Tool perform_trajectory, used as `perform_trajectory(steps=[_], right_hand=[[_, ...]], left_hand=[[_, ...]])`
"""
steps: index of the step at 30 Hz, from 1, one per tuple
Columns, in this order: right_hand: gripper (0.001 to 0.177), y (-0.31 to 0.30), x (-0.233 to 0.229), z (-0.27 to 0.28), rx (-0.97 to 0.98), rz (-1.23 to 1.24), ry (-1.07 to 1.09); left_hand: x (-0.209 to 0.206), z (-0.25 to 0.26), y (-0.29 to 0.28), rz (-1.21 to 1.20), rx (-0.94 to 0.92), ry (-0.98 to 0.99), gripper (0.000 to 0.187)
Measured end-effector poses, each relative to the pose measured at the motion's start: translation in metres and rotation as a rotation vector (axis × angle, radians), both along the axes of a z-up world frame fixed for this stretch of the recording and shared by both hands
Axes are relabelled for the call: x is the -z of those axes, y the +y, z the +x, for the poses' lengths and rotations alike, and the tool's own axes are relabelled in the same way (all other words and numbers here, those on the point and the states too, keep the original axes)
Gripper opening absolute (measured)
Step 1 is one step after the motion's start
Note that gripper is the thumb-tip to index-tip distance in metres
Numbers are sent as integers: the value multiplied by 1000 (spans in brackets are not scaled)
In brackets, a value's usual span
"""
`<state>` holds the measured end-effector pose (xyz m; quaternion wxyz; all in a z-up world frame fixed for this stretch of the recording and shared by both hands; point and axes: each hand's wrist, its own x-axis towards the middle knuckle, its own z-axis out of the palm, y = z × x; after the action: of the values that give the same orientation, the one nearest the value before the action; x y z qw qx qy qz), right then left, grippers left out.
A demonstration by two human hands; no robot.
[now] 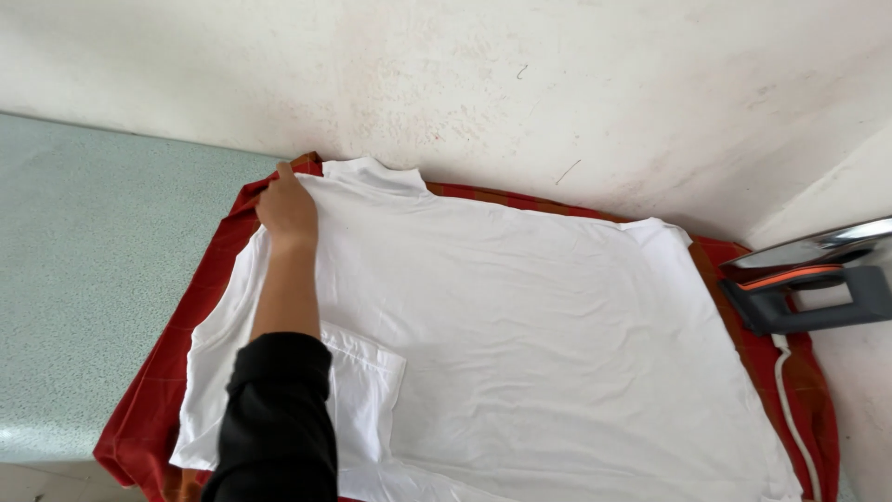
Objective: Ironing a white t-shirt on a table and then folding it into a neat rectangle.
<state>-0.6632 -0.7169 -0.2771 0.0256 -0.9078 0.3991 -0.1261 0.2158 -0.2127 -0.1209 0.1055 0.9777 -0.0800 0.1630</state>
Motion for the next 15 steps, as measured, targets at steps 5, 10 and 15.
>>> perform_trajectory(steps=[5,10,15], right_hand=[[44,-8,18,-13,23,47,50],[47,-39,119,-28,-5,115,94],[41,87,27,22,-136,141,10]], left_hand=[[6,-57,-1,-136,20,9,48],[51,-98,40,-104,457,63,63],[17,-214,92,14,625,150,28]])
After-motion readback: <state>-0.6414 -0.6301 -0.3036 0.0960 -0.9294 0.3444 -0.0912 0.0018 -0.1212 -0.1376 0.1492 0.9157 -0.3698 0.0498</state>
